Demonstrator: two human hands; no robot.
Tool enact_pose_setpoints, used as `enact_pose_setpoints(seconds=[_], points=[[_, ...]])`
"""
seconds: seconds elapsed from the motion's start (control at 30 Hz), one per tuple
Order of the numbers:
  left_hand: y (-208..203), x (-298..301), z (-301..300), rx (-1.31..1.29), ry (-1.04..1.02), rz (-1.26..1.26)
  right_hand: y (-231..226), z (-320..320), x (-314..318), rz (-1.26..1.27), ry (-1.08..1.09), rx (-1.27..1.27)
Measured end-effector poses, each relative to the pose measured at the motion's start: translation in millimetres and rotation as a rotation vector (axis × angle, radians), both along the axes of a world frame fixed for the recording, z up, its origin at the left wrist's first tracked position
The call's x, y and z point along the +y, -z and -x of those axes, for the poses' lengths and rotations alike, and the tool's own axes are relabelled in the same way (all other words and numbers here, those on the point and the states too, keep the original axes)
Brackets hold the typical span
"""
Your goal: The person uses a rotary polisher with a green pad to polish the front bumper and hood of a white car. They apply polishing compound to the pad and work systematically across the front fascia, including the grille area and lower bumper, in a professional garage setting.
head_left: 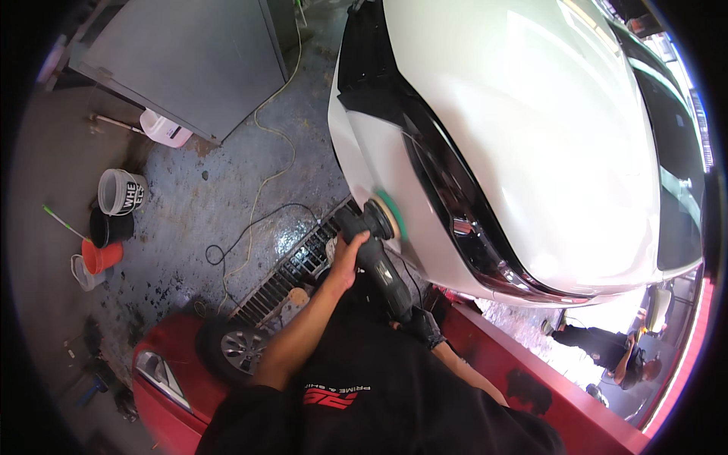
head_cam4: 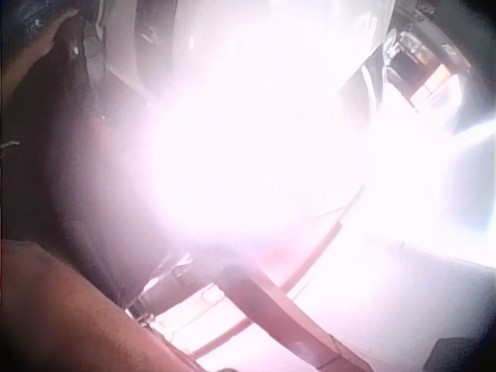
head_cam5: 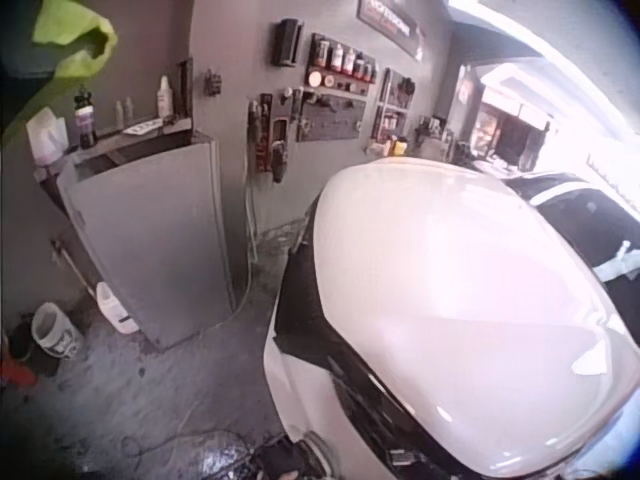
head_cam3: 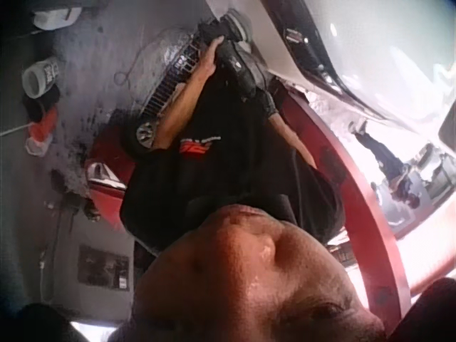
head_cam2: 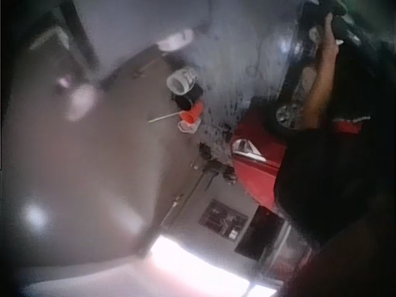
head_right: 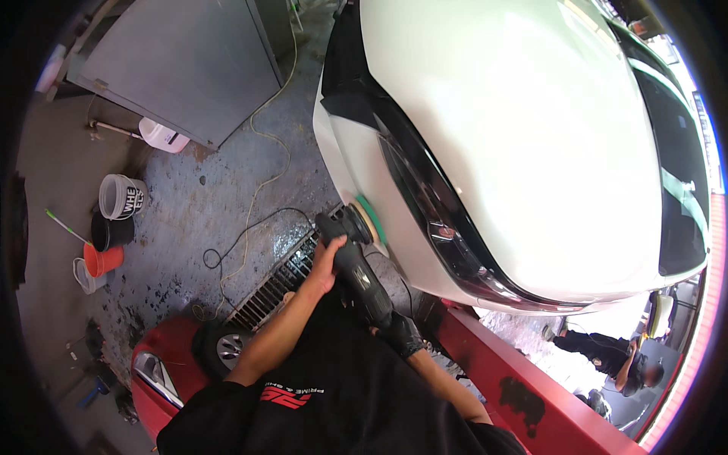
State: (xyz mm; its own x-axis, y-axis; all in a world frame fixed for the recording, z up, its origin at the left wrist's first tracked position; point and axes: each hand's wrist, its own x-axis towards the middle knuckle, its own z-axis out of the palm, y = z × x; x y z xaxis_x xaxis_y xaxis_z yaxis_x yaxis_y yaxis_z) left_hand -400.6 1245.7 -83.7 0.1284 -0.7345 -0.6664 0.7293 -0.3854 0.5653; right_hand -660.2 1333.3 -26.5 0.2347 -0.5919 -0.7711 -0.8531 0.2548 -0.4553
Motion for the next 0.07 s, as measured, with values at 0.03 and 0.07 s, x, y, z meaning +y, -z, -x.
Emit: enact_pose_setpoints(seconds=[0.03,0.07], points=[[-8.5,3.8,10.7,-0.025,0.002,0.031,27.2,26.3,20.9,-0.043,0.257,-0.285],[-15.1,9.6,16.2,-0.066,-0.012,0.051,29.8,31.6,18.3,-0.035,0.243,-0.295]])
